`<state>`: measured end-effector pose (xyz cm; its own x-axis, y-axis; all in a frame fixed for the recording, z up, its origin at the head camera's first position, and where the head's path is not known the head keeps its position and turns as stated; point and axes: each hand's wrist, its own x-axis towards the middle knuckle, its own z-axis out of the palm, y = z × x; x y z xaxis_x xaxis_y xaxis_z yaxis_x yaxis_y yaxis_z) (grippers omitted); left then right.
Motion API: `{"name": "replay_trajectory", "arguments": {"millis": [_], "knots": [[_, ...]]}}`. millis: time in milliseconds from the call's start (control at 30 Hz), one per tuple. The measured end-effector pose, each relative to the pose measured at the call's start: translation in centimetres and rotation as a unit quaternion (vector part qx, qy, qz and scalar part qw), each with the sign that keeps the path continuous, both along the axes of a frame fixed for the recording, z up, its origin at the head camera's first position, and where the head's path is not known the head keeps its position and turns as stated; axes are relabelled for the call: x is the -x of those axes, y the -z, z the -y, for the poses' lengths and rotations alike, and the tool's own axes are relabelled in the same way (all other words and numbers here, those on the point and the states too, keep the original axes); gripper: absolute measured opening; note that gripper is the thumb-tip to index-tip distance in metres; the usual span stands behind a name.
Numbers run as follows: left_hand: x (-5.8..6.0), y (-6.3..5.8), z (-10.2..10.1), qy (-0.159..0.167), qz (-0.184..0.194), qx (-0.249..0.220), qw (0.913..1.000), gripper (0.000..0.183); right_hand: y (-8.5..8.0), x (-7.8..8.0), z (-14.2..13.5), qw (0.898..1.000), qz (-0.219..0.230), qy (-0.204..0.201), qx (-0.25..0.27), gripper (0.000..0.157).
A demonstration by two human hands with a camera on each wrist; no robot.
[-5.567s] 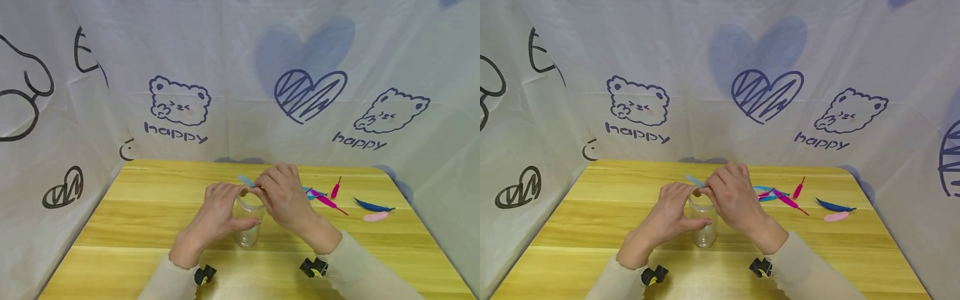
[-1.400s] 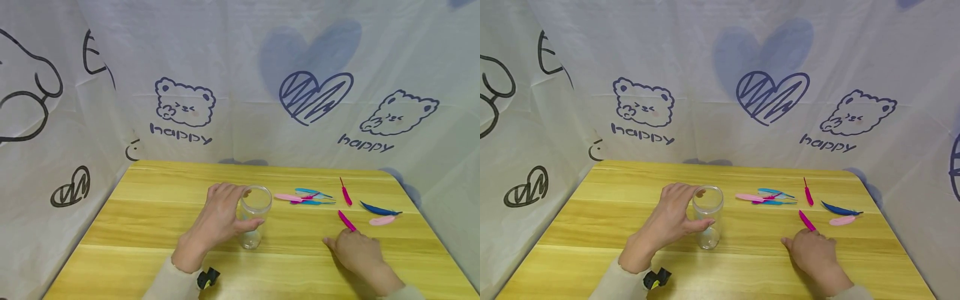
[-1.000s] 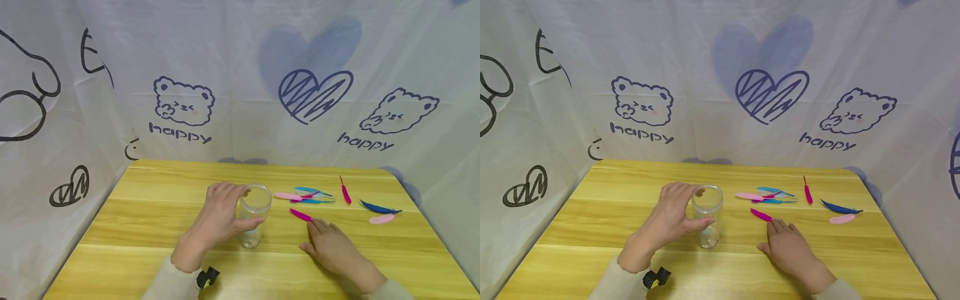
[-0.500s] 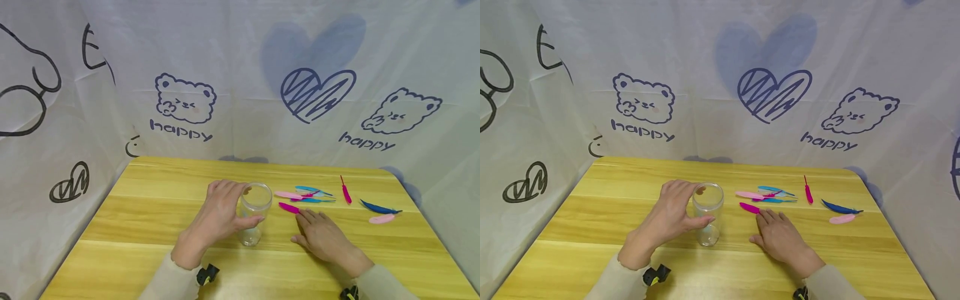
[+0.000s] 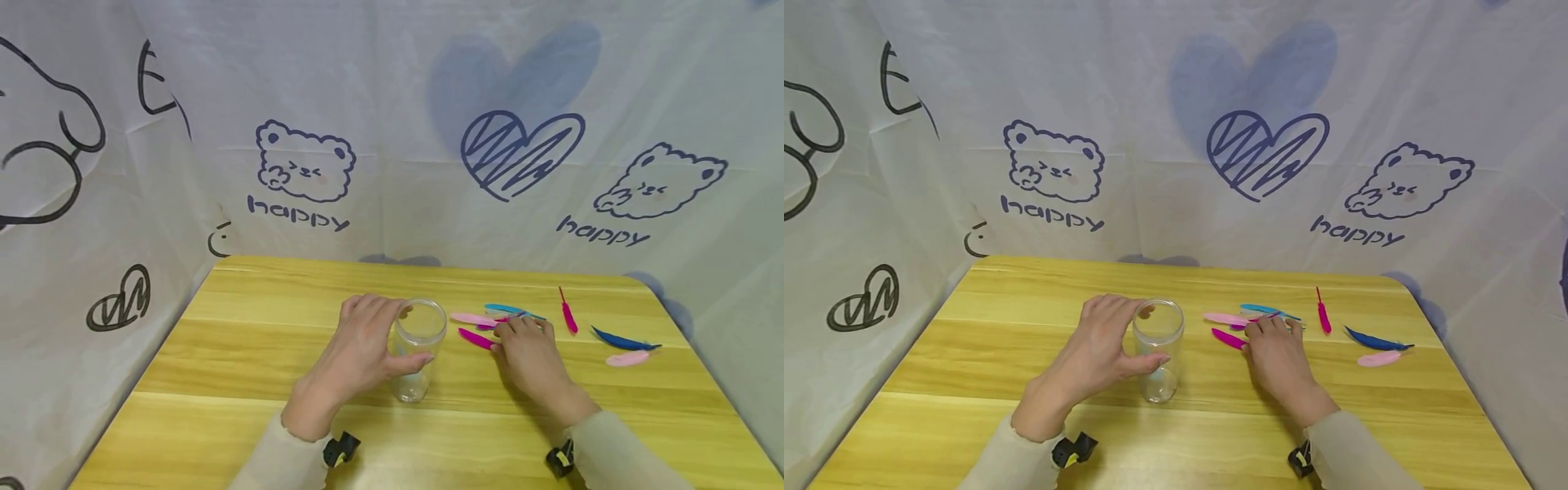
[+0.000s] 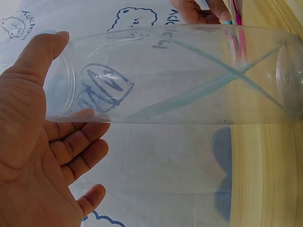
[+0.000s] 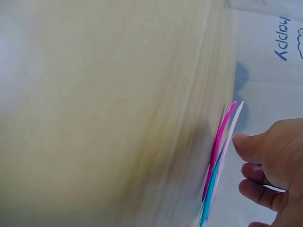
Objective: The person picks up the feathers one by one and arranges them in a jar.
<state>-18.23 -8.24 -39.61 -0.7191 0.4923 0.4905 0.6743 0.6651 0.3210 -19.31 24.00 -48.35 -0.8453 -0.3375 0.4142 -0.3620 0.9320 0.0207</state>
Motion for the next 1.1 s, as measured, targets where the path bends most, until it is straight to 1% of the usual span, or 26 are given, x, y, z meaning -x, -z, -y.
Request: {"name": "replay_trajectory", "arguments": {"millis": [200,367,533,733,833,967,1100], "knots": [[0.01,-0.07,0.02,0.0,0.007,0.003,1.0,0.073,0.32,0.62,-0.17,0.999,0.023,0.014,-0.02,0.017],[-0.07,-0.13,-0.01,-0.001,0.015,0.004,0.9999,0.073,0.55,0.8,-0.2,1.0,0.016,0.011,-0.021,0.018],[-0.09,-0.15,0.02,-0.003,0.013,0.004,0.9999,0.074,0.5,0.98,-0.03,0.999,0.013,0.012,-0.031,0.019],[-0.06,-0.12,0.03,-0.004,0.012,0.004,0.9999,0.073,0.25,1.07,0.07,0.997,0.039,0.025,-0.054,0.018],[-0.07,-0.09,0.06,-0.006,0.008,0.004,0.9999,0.073,0.18,1.13,0.16,0.997,0.049,0.022,-0.056,0.015],[-0.05,-0.04,0.09,-0.003,0.004,0.004,1.0,0.073,0.21,1.13,0.29,0.997,0.049,0.009,-0.063,0.011],[-0.03,0.03,0.1,-0.001,0.007,0.003,1.0,0.073,0.33,1.04,0.39,0.995,0.048,-0.004,-0.086,0.008]]}}
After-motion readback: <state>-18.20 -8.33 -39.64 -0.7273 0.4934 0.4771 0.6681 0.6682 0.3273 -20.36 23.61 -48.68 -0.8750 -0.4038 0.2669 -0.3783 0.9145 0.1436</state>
